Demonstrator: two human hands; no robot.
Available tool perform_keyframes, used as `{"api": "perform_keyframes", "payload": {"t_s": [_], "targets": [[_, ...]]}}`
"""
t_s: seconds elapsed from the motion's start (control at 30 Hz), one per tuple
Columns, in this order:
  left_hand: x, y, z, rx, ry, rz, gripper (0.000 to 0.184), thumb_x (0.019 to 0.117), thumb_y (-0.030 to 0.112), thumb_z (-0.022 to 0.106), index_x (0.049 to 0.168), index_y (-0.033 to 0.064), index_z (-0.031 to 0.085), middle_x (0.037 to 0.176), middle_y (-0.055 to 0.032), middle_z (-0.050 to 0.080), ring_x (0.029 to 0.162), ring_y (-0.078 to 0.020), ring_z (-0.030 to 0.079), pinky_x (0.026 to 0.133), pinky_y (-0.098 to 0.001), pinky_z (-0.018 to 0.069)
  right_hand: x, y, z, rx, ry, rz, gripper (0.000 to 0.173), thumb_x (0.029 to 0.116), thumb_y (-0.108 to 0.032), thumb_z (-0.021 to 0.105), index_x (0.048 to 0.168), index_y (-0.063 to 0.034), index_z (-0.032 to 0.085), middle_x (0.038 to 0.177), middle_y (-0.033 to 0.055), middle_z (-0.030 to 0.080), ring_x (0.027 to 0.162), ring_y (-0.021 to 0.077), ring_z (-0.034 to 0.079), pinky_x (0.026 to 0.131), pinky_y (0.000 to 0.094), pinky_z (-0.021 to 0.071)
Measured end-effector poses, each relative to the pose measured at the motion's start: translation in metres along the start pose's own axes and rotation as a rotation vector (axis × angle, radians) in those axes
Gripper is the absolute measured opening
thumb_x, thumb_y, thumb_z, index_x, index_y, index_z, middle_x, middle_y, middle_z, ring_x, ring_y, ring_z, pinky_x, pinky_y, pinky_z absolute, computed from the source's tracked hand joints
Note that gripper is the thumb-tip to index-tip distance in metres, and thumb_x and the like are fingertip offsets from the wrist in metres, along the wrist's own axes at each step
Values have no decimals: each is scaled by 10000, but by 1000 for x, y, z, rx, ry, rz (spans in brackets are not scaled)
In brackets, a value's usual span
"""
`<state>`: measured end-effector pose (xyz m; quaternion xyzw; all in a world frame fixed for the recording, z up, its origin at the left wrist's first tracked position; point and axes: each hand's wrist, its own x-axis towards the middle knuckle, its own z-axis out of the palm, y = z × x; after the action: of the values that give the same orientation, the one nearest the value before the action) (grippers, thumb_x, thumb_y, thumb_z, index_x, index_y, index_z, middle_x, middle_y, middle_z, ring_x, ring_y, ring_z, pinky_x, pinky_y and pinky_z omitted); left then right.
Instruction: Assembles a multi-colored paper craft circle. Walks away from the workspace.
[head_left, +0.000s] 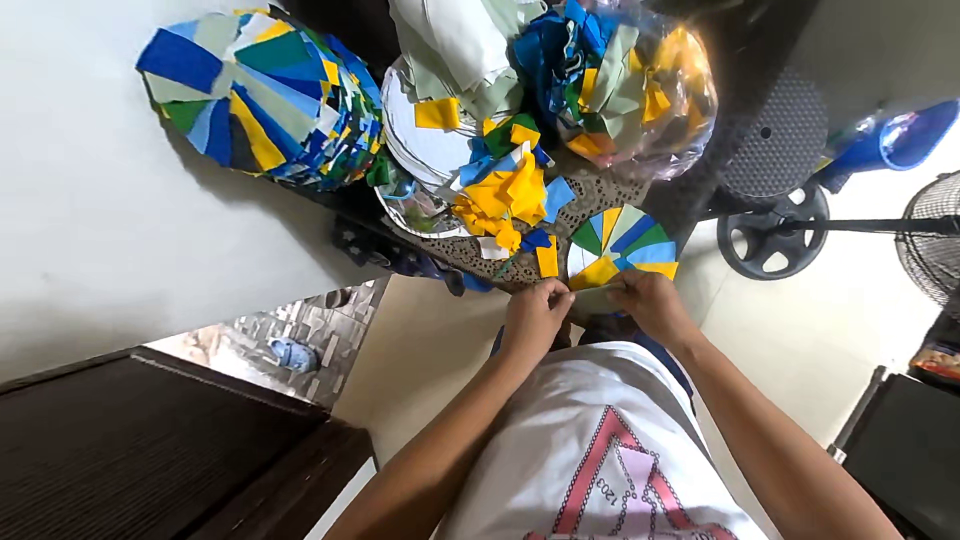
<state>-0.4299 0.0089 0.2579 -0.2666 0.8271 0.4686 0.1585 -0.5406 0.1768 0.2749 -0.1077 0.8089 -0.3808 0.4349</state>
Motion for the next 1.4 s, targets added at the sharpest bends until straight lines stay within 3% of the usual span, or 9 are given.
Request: {"api": "perform_keyframes", "payload": {"t_s": [0.07,0.23,0.37,0.6,1.0,1.2,1.4], "targets": [[6,7,-3,50,-7,-29,216,1039,151,589,1127,5,720,1028,-166,730,958,-279,703,898,-478,547,5,-4,0,-65,18,-12,147,998,-69,650,1087,27,715,969,157,721,852,220,706,826,408,588],[16,19,-6,188,36,-27,204,1043,144,588,1128,13,720,987,-181,733,925,-334,713,854,-536,553,12,-10,1,-115,65,-2,147,1012,-89,640,1085,22,703,948,157,724,808,230,725,795,415,608],[22,24,-7,298,62,3,166,1016,125,615,1068,2,714,928,-190,719,877,-351,708,803,-548,557,18,-8,2,-211,101,-39,162,1015,-97,624,1092,15,713,969,182,731,864,309,733,825,508,597],[28,24,-8,368,54,32,197,1041,120,572,1100,5,721,995,-201,726,948,-375,711,851,-573,551,20,-11,4,-346,135,-9,160,1009,-131,643,1074,1,707,939,210,719,902,393,709,801,596,554],[35,24,-8,412,70,53,164,1020,125,605,1019,13,725,931,-186,726,902,-369,711,786,-572,549,20,-11,5,-356,143,-16,145,1006,-109,635,1053,13,699,917,210,715,891,393,710,787,590,556],[31,17,-12,340,128,77,196,1034,158,606,1098,13,722,964,-195,732,897,-379,716,803,-593,553,21,-10,5,-356,156,-15,154,1001,-126,638,1013,17,695,883,214,703,861,404,703,755,604,551],[2,-17,-5,364,248,273,215,1010,95,579,1122,-7,732,1102,-204,715,953,-374,716,822,-537,584,21,-12,5,-369,152,-1,132,993,-101,637,1014,13,700,895,211,709,875,396,707,768,595,551]]}}
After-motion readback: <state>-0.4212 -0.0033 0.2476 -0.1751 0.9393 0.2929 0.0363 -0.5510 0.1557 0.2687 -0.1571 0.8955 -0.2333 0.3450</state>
